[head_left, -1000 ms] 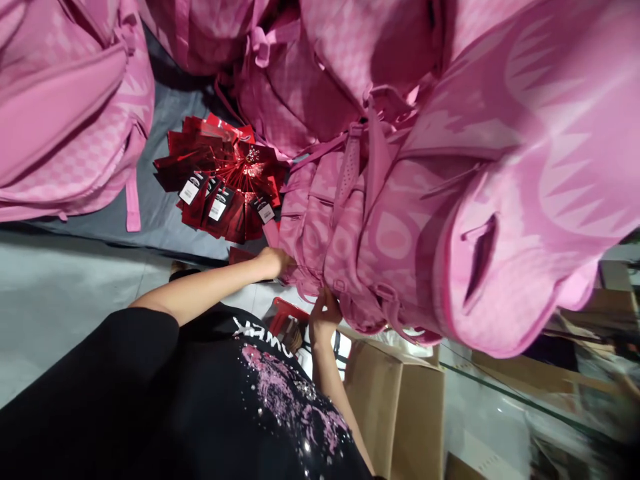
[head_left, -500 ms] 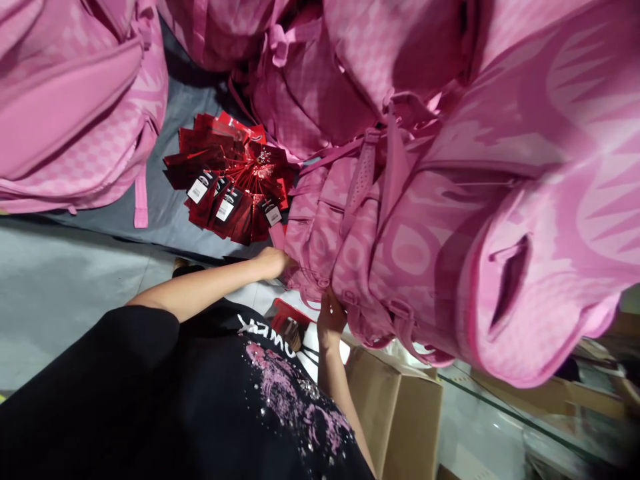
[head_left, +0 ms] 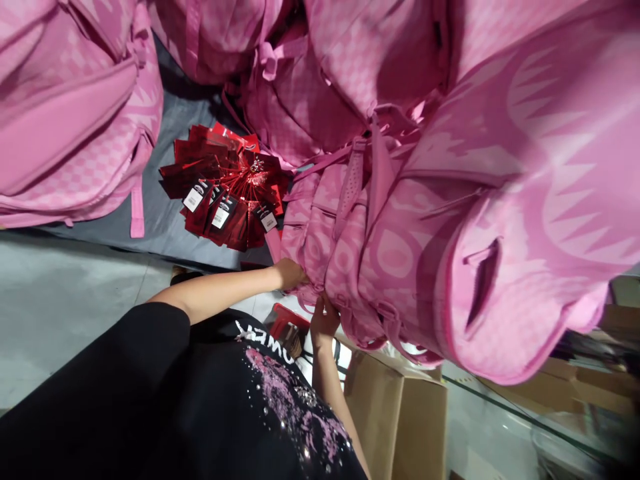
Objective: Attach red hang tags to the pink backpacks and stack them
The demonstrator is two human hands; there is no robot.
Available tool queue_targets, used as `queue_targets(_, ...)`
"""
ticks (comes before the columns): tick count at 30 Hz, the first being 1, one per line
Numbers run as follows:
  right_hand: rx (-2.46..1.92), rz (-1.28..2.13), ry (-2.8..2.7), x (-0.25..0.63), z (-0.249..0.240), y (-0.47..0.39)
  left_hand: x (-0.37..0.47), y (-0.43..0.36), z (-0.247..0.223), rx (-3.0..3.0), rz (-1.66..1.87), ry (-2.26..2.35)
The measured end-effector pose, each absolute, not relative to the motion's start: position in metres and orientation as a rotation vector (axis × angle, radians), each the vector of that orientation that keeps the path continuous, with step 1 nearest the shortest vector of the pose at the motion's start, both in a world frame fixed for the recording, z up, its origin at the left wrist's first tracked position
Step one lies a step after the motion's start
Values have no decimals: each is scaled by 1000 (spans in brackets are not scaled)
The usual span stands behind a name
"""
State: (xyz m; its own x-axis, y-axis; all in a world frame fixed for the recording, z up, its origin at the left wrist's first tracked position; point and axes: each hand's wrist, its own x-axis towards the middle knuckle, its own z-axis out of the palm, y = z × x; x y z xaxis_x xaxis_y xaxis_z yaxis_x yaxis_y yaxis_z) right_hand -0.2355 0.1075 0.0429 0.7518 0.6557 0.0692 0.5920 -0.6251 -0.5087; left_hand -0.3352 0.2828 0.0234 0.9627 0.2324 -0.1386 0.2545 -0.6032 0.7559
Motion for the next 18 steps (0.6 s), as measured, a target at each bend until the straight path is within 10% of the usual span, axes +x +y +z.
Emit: queue_targets(18, -2313, 565, -680, -240, 59, 119, -357, 300, 21, 1619, 138, 309)
